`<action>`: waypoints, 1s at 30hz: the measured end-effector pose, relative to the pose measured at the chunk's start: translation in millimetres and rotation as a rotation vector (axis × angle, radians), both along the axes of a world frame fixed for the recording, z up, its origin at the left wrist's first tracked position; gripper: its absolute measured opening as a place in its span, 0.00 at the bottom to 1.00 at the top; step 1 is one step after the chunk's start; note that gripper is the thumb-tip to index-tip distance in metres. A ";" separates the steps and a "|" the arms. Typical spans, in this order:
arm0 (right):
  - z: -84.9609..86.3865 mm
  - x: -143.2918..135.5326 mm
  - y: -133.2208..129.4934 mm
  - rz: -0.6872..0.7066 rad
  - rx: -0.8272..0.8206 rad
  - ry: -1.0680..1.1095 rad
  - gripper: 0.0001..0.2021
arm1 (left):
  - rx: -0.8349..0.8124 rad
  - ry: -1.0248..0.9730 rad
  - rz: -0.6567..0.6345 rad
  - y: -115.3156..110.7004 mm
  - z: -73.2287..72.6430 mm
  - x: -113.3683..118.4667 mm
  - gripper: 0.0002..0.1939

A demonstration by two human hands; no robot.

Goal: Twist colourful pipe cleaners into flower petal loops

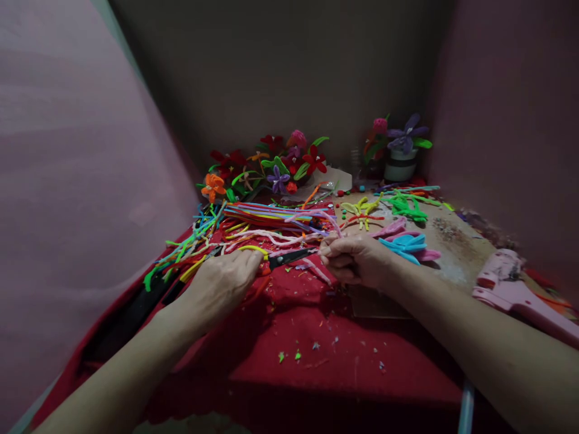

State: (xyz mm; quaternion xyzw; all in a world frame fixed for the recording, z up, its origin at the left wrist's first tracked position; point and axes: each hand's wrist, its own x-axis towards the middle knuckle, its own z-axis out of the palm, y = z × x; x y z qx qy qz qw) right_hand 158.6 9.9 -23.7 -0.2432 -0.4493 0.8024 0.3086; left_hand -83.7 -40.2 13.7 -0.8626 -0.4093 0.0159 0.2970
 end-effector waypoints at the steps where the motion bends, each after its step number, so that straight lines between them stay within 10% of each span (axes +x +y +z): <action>1: 0.1 0.0 -0.1 -0.006 0.004 -0.003 0.04 | 0.002 0.009 0.012 -0.6 0.5 0.6 0.07; 17: 0.1 -11.1 -4.3 -0.422 0.279 -0.017 0.07 | -0.437 -0.186 0.420 -20.3 -10.8 30.8 0.06; 30: 1.7 -16.8 -5.9 -0.572 0.245 0.065 0.02 | -0.331 -0.204 0.501 -12.0 -17.0 68.5 0.09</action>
